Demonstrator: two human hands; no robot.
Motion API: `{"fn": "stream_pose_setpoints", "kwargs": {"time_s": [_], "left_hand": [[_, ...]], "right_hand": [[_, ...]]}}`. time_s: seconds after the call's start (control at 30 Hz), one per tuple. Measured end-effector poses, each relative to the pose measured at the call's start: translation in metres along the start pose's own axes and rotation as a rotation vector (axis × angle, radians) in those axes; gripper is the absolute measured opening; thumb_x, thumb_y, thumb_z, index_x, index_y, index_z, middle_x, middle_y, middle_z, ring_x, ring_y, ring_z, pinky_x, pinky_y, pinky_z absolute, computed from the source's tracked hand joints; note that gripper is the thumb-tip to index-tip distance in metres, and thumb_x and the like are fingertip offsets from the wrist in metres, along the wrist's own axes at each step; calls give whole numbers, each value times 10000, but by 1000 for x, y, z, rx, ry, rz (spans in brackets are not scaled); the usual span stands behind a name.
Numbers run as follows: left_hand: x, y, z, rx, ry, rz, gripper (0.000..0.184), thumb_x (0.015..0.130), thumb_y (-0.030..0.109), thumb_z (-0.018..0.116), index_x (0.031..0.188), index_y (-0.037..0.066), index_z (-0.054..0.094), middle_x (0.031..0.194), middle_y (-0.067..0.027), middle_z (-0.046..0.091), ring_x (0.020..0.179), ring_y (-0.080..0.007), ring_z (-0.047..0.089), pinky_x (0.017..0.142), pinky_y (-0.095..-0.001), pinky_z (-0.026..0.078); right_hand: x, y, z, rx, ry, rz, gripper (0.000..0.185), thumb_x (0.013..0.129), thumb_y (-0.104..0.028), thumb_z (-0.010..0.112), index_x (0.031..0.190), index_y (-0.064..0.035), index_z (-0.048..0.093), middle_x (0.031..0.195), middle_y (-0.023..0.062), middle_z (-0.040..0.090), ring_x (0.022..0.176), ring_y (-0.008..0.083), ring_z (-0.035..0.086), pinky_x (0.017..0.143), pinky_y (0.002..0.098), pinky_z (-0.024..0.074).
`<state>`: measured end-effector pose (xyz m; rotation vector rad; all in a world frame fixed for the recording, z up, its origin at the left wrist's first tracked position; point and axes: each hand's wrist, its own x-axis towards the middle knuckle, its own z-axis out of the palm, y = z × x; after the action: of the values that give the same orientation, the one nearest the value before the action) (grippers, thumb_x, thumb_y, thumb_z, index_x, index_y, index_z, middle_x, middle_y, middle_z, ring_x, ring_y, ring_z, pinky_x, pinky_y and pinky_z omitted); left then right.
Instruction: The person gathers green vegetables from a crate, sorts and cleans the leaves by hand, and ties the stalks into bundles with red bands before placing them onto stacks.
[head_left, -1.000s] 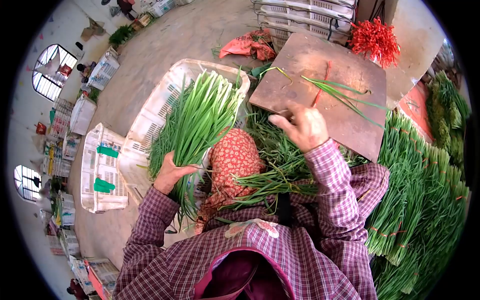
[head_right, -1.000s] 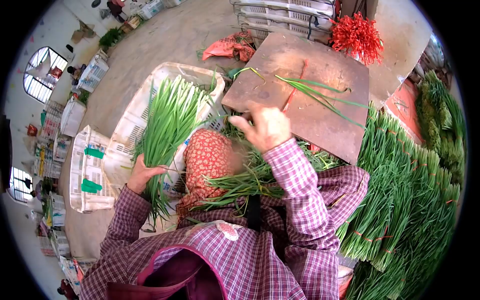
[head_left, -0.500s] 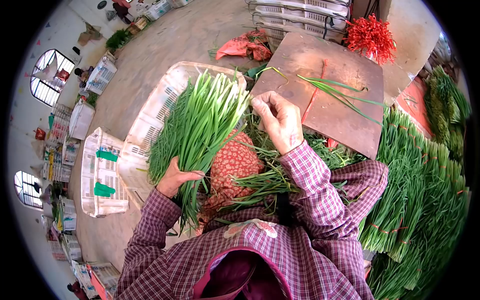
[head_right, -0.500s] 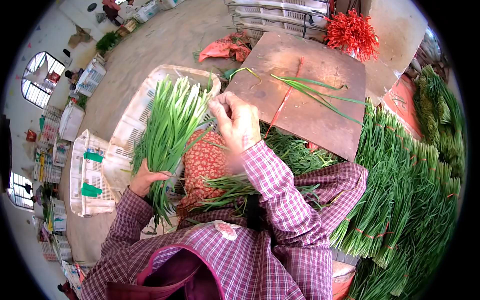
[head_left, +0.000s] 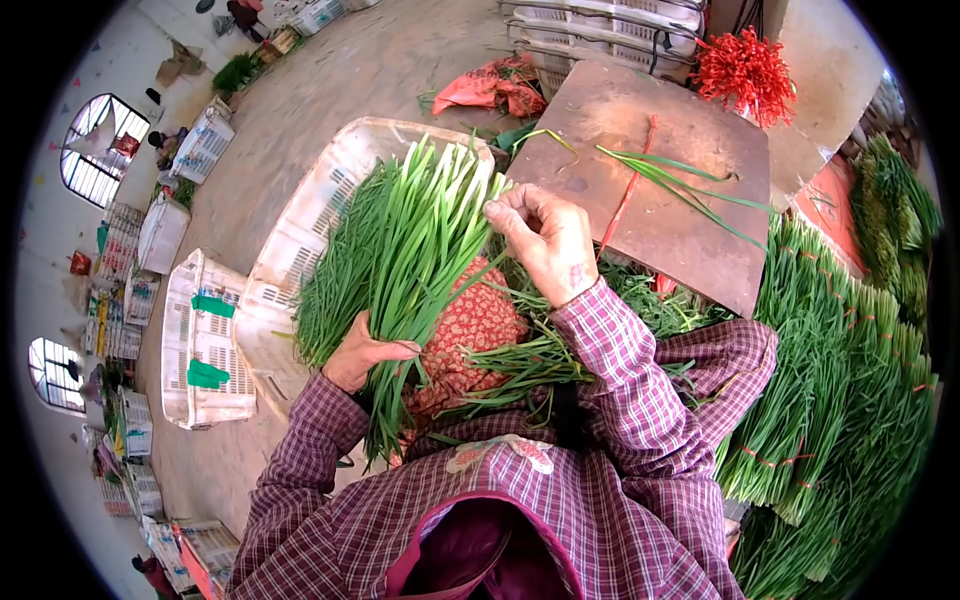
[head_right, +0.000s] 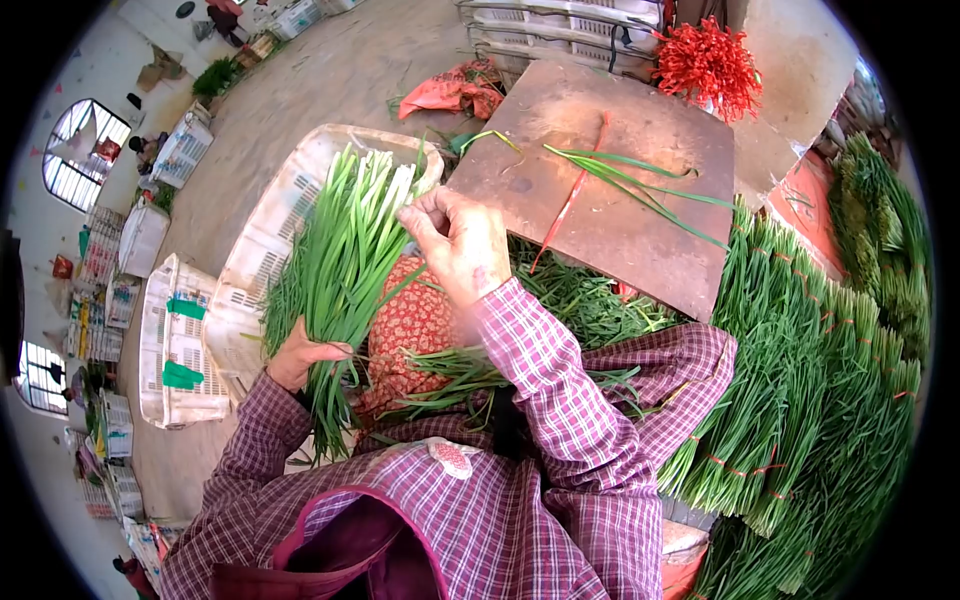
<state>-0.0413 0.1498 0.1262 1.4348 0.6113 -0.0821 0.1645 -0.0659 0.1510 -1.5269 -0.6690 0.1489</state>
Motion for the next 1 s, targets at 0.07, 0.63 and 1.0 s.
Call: {"fn": "stream_pose_setpoints", "kwargs": {"time_s": [0.07,0.63,1.0], "left_hand": [[1,4,3,8,-86,9,806,726,-67,724,1373,-15,245,972,-185,669,839,-256,690,575,-330,527],[-5,0,-1,-28,-43,13,683,703,-46,726,1301,17,401,1015,-136,658,845,-206,687,540,-288,524],[-6,0,-2,14,-99,-72,876,571,-97,687,1385,13,384,1068,-132,650,818,-220,679,709,-323,566]], "right_hand": [[1,2,-1,56,152,-58,184,861,-181,671,819,-3,653,622,51,610,559,98,532,552,294,461],[3,-43,-57,-330,40,-456,156,889,-195,621,932,-58,680,904,105,688,844,264,660,762,357,526],[20,-25,5,-767,18,-746,178,744,-223,710,900,-140,692,765,13,615,880,231,585,966,437,392]]}}
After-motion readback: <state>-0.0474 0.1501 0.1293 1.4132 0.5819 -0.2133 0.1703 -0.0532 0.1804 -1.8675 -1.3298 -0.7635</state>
